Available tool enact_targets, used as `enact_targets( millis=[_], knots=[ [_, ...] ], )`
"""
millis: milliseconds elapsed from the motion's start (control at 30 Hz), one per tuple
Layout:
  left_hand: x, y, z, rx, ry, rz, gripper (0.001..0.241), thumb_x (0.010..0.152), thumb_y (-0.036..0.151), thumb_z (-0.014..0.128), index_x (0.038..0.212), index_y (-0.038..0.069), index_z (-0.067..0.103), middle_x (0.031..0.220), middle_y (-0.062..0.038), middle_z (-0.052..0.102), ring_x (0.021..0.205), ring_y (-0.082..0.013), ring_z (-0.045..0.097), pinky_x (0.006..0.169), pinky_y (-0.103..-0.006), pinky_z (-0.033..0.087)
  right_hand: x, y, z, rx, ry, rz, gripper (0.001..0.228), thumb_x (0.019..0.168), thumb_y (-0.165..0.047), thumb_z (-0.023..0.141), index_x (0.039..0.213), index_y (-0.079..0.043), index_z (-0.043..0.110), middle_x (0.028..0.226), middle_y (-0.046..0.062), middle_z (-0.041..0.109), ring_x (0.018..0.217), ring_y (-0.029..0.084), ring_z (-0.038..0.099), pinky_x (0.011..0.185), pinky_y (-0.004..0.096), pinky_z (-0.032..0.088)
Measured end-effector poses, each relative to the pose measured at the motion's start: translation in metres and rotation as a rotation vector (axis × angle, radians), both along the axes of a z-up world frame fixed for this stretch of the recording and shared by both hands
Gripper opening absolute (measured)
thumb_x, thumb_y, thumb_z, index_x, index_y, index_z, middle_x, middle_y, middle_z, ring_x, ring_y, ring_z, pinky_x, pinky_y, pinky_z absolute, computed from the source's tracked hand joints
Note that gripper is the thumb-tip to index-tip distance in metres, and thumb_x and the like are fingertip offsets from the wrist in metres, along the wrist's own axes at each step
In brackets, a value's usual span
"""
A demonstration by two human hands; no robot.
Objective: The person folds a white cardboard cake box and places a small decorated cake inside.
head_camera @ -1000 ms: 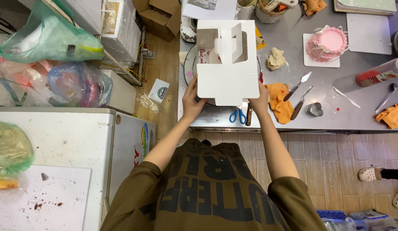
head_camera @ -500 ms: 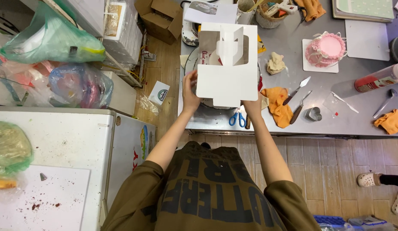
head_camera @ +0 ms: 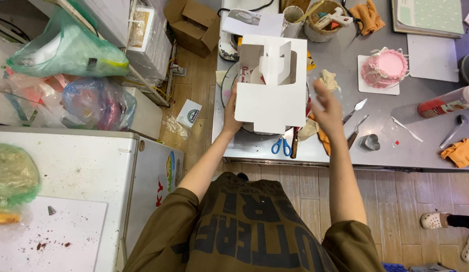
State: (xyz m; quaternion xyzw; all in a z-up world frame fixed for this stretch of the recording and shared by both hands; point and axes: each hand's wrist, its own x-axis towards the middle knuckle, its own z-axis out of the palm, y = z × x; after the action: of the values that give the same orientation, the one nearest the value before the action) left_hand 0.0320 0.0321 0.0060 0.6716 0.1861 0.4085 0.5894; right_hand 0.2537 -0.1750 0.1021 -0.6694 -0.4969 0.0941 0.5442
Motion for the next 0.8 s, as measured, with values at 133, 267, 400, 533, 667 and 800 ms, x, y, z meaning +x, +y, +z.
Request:
enact_targets(
  millis=[133,267,400,533,667,800],
  knots=[
    [-0.002,-0.003,0.008,0.027,0.052,0.026,0.069,0.108,0.020,0.054,0.168,0.014,0.021,0.167,-0.018,0.039,0.151,-0.0276,0.044,0.120,-0.0347,0.040,-0.024,0.003,0.060,-0.041,-0.148,-0.218,0.020,0.108,-0.003,0.067,0.124,-0.010,0.076,0.120,0.005,0.078,0.103,0.014,0.074,0.093,0.029,0.057],
    [-0.002,-0.002,0.003,0.056,0.092,0.027,0.075,0.102,0.021,0.059,0.166,0.014,0.021,0.167,-0.017,0.037,0.150,-0.0278,0.045,0.118,-0.0356,0.041,-0.059,0.028,0.086,-0.139,-0.597,0.014,0.024,0.097,-0.020,0.078,0.116,-0.007,0.073,0.120,0.008,0.073,0.113,0.024,0.068,0.095,0.037,0.055],
    [0.001,0.004,-0.008,0.158,0.052,0.016,0.074,0.107,0.020,0.061,0.168,0.015,0.021,0.173,-0.016,0.028,0.158,-0.0298,0.035,0.126,-0.0397,0.035,-0.070,0.037,0.077,-0.069,-0.853,-0.022,0.051,0.096,-0.040,0.066,0.131,-0.003,0.068,0.135,0.016,0.066,0.130,0.034,0.060,0.110,0.048,0.045],
    [0.001,0.004,-0.024,0.080,0.064,-0.013,0.074,0.104,0.022,0.062,0.166,0.014,0.022,0.171,-0.014,0.029,0.149,-0.0282,0.044,0.117,-0.0374,0.043,-0.068,0.039,0.050,-0.060,-0.904,-0.070,0.068,0.100,-0.051,0.053,0.145,-0.001,0.062,0.146,0.019,0.061,0.141,0.035,0.053,0.121,0.052,0.035],
    [0.009,0.005,-0.034,0.122,0.300,0.138,0.077,0.096,0.016,0.070,0.162,0.017,0.029,0.149,-0.009,0.057,0.135,-0.0265,0.060,0.110,-0.0374,0.051,-0.064,0.050,0.032,0.038,-1.027,-0.119,0.066,0.096,-0.059,0.060,0.136,-0.006,0.066,0.136,0.015,0.065,0.131,0.030,0.058,0.112,0.048,0.040],
    [0.002,0.004,-0.019,-0.093,0.229,0.027,0.096,0.081,0.001,0.074,0.162,0.020,0.026,0.141,-0.010,0.061,0.120,-0.0252,0.066,0.099,-0.0366,0.057,-0.054,0.054,0.023,0.052,-1.080,-0.159,0.056,0.096,-0.051,0.072,0.136,-0.012,0.067,0.130,0.008,0.068,0.125,0.024,0.061,0.109,0.044,0.043]
  ],
)
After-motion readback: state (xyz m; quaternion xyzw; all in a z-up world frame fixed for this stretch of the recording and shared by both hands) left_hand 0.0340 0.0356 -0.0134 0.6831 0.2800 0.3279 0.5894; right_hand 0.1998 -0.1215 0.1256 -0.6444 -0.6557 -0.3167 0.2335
